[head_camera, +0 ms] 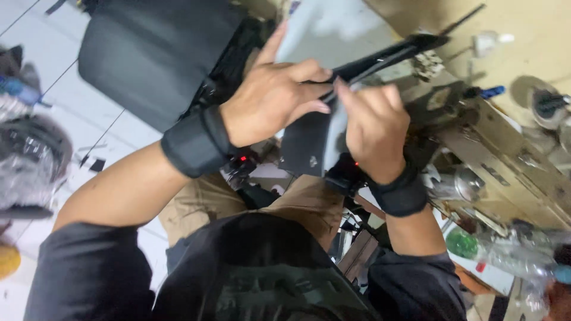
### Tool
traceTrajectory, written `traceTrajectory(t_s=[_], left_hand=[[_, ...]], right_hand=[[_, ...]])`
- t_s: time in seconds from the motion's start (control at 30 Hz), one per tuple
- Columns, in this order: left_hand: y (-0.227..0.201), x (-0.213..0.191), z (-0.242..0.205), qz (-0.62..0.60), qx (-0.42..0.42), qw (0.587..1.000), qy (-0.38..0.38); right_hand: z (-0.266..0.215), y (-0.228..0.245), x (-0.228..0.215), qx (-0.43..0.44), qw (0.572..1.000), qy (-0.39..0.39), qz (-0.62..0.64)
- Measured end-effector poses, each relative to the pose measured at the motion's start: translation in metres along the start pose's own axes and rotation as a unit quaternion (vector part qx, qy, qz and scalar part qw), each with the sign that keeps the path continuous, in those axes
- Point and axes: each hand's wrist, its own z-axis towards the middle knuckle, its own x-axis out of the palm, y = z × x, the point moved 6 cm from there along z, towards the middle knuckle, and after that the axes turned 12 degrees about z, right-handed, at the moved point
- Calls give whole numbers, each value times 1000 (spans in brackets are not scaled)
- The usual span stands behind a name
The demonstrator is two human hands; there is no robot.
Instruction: The person applies finish to the edges of leather bag components using an applicator and a cloth.
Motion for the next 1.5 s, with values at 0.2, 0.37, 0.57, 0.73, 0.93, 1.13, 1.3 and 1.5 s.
traceTrajectory(t_s=[0.2,0.37,0.57,0.73,0.93,1.13,1.3,1.5], left_hand=[[-1,2,2,-38,1,999,-7],[-2,1,0,-41,1,999,0],[-4,-1,3,-37,10,999,9],[-6,-3,1,-17,15,1000,11],[-11,-8,3,-2,15,1000,26],[-10,-7,2,23,-1,999,34],[-8,-6,3,19,-11,999,45],[-9,-7,3,25,-14,999,46]], right_hand=[[-6,-8,3,-12,1000,17,-18],[-7,-8,3,-19,1000,3,14],[-5,-9,3,-19,1000,-22,3],[-4,-21,-5,33,998,-52,-25],[-5,-23,-5,9,995,-84,52],[-21,-71,-9,105,979,-172,-14],[-18,-80,-23,114,976,-188,-3],[-25,-96,-7,117,974,-191,-17]])
